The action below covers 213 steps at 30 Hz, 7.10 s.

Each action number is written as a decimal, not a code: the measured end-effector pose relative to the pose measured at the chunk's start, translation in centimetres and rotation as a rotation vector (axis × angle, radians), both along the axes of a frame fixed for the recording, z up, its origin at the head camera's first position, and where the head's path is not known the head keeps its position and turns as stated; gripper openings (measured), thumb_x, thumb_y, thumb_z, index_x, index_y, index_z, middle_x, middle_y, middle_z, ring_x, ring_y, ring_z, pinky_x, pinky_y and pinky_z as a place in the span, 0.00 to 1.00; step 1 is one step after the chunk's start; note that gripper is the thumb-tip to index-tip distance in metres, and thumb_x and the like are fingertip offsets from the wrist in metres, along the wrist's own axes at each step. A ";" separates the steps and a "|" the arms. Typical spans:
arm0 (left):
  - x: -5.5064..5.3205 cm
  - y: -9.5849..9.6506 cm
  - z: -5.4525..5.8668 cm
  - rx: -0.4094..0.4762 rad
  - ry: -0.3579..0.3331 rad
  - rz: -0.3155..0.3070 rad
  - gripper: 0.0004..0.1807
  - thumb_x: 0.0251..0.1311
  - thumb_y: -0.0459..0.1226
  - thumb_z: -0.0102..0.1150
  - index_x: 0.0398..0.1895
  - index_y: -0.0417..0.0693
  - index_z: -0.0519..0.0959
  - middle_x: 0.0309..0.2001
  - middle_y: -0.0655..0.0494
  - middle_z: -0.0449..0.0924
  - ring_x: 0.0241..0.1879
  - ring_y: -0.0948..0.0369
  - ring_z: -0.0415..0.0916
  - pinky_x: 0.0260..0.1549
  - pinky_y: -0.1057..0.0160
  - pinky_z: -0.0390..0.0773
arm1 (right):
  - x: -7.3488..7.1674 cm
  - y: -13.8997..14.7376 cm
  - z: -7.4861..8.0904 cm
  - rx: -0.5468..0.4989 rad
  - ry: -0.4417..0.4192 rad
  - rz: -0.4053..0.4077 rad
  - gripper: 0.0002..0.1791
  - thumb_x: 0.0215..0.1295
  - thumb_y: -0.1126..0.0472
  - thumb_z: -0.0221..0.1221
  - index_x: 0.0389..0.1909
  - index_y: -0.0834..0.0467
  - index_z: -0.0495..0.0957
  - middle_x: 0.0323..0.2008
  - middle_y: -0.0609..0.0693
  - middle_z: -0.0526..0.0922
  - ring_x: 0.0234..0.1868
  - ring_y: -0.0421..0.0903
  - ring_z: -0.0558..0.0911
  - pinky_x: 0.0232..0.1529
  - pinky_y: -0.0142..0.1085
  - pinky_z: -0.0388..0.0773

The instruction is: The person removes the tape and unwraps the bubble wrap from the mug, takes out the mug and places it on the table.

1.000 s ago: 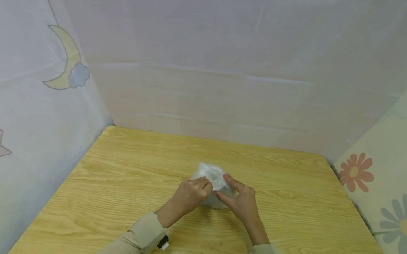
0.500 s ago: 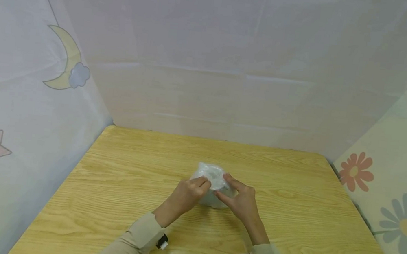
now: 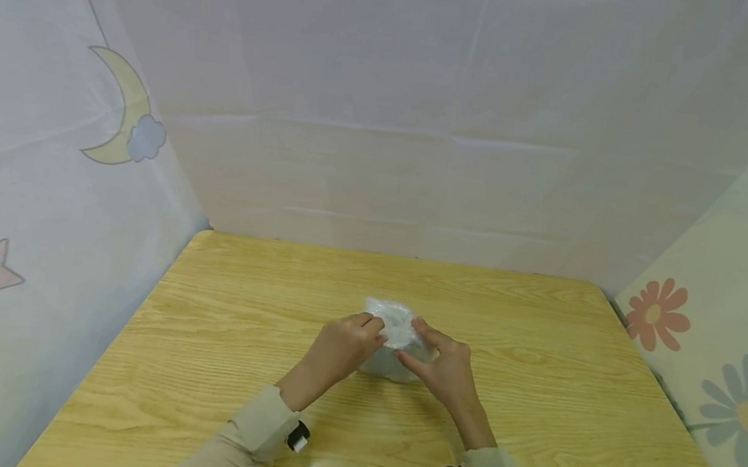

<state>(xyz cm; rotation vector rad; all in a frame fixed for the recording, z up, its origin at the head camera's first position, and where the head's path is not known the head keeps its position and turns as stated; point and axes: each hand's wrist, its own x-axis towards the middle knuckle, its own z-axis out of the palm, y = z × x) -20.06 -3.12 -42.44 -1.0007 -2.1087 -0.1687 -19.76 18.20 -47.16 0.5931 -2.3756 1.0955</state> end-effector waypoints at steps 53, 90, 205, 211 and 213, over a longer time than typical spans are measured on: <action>-1.2 1.2 -0.2 0.570 -0.748 -0.063 0.05 0.65 0.30 0.58 0.32 0.37 0.77 0.14 0.61 0.67 0.09 0.72 0.54 0.08 0.74 0.57 | -0.2 -0.1 -0.2 -0.019 0.012 0.001 0.31 0.45 0.61 0.77 0.52 0.69 0.79 0.52 0.61 0.79 0.51 0.58 0.79 0.46 0.48 0.79; -0.4 0.7 1.0 0.309 -0.747 -0.005 0.29 0.67 0.49 0.57 0.62 0.36 0.70 0.52 0.35 0.77 0.43 0.50 0.81 0.33 0.57 0.84 | -0.2 0.1 -0.1 -0.027 -0.016 0.000 0.31 0.46 0.62 0.76 0.51 0.70 0.79 0.51 0.60 0.79 0.50 0.58 0.80 0.47 0.48 0.79; 0.0 -1.8 1.8 0.901 -0.909 -0.066 0.15 0.70 0.43 0.54 0.43 0.41 0.84 0.38 0.48 0.86 0.39 0.54 0.84 0.39 0.51 0.82 | 0.0 0.0 -0.2 -0.052 -0.037 -0.029 0.31 0.45 0.61 0.77 0.52 0.65 0.81 0.52 0.58 0.79 0.51 0.56 0.80 0.48 0.48 0.79; 0.6 -1.6 3.1 0.979 -0.878 -0.101 0.10 0.65 0.37 0.62 0.42 0.39 0.84 0.38 0.49 0.85 0.39 0.56 0.83 0.40 0.54 0.82 | -0.1 0.1 -0.3 -0.053 -0.045 -0.024 0.30 0.47 0.60 0.76 0.53 0.65 0.80 0.53 0.57 0.79 0.52 0.55 0.79 0.48 0.47 0.78; 0.6 -1.6 3.2 1.011 -0.886 -0.119 0.11 0.63 0.37 0.64 0.44 0.39 0.84 0.41 0.48 0.85 0.42 0.55 0.82 0.41 0.55 0.82 | -0.1 0.2 -0.3 -0.050 -0.051 -0.026 0.30 0.47 0.60 0.76 0.53 0.65 0.80 0.53 0.57 0.79 0.52 0.55 0.79 0.49 0.47 0.78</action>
